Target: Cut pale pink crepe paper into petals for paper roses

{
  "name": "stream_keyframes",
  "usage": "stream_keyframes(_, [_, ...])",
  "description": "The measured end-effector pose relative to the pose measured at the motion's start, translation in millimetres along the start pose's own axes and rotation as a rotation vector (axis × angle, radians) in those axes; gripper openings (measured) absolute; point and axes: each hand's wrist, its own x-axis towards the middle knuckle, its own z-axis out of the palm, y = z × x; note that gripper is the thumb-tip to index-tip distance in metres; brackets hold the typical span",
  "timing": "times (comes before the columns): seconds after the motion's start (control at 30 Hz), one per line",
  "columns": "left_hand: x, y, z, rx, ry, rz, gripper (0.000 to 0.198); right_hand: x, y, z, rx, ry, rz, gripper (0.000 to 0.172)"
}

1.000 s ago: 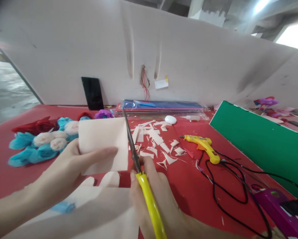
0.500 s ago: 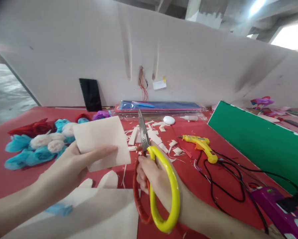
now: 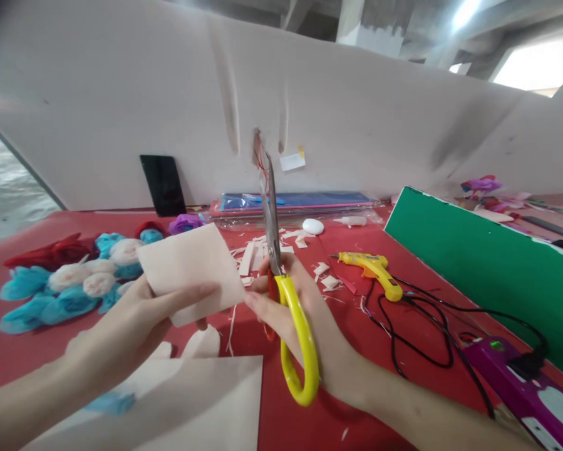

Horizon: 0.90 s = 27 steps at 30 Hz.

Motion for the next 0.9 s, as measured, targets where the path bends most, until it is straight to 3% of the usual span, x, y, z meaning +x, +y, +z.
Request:
stream_keyframes(0.17, [-2.5,-2.2,3.8,-0.109,-0.047,-0.06,0.009,-4.1,-2.2,3.1,-0.039,0.027,-0.079,0.026])
stream_keyframes(0.33, [-10.4,-9.5,12.2,-0.262,-0.013,-0.063,0.009,-7.8,-4.0,7.7,-0.075,0.115,-0.079,0.024])
stream_keyframes(0.63, [-28.5,-32.4,20.2,-0.046,-0.074,-0.055,0.015,-15.3,0.6,13.5,0.086,0.062,-0.072,0.029])
stream_keyframes(0.77, [-34.5,-28.0,20.3,0.014,0.16,-0.092,0.022,-23.3,8.6,18.2,0.162,0.053,-0.017,0.032])
stream_keyframes(0.9, [-32.0,-16.6,19.2,0.017,0.311,-0.089,0.032,-27.9,10.3,20.4,0.047,0.022,0.028,0.023])
